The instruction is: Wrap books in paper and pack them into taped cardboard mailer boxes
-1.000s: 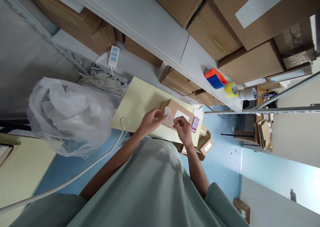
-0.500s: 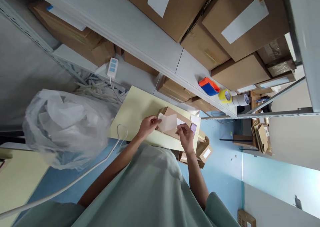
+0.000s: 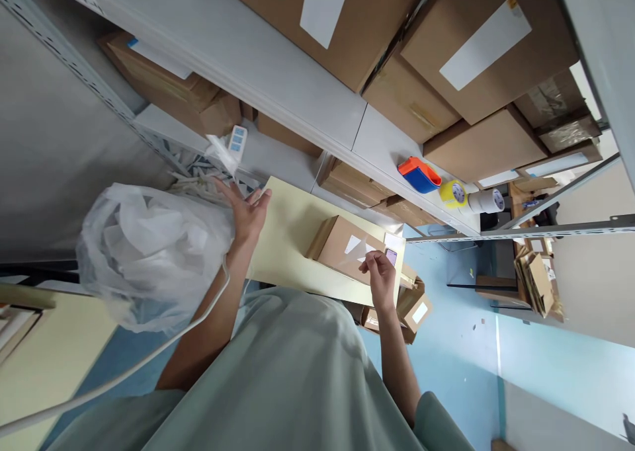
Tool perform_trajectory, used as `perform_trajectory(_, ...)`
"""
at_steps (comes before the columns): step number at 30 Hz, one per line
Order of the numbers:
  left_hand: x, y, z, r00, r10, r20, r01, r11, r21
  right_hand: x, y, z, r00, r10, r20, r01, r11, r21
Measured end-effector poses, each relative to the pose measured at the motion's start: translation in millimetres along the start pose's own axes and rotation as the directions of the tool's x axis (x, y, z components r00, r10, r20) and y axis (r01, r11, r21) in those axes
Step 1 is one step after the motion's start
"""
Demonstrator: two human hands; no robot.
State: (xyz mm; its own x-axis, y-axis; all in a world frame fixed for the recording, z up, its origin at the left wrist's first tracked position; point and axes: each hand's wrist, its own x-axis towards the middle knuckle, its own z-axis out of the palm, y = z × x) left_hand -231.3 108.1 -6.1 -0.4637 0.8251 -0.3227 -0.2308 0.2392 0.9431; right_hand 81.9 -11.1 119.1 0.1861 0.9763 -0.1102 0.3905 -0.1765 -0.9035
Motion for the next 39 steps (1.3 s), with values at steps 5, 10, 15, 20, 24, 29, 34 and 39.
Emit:
perform_trajectory(5,-39.9,-0.5,30.0,0.985,0.125,0.118,-0.115,0.989,-0.093,-3.0,9.8,-6.5,0.999,0.027,-0.024,-0.027,0.999,-0.022)
perform_trajectory(10,-113.5,6.5,70.6,0.913,0.017,0.409,-0.058,0.994,0.088,-4.3,27.6,-19.3,0.996,-0.003,-0.085,0.000,0.999,-0.042)
perform_trajectory(15,-170.3,14.6,99.4,0.793,-0.091,0.603,-0.053,0.975,0.217,-5.5,39.0,-39.4,0.995,-0.084,-0.062,0.078,0.993,-0.086)
perform_trajectory(20,-197.0,7.0,124.0,0.773,-0.178,0.609,0.003,0.961,0.277,-4.4,48.4,-56.6,0.985,-0.173,0.025,0.174,0.979,-0.102)
perform_trajectory(24,-214.1,-4.5,142.6,0.791,-0.213,0.574,0.096,0.969,0.228,-3.5,62.5,-65.1,0.976,-0.179,0.121,0.189,0.978,-0.084)
perform_trajectory(29,-234.0,-21.9,159.4,0.828,-0.234,0.509,0.142,0.967,0.214,-6.3,83.3,-74.2,0.963,-0.164,0.213,0.178,0.983,-0.052)
perform_trajectory(34,-249.4,-39.9,166.5,0.877,-0.246,0.413,0.140,0.952,0.272,-9.5,99.3,-84.6,0.950,-0.110,0.291,0.120,0.993,-0.016)
perform_trajectory(39,-249.2,-53.2,166.7,0.925,-0.252,0.285,0.188,0.954,0.233,-4.4,119.1,-102.1,0.961,-0.077,0.264,0.073,0.997,0.024)
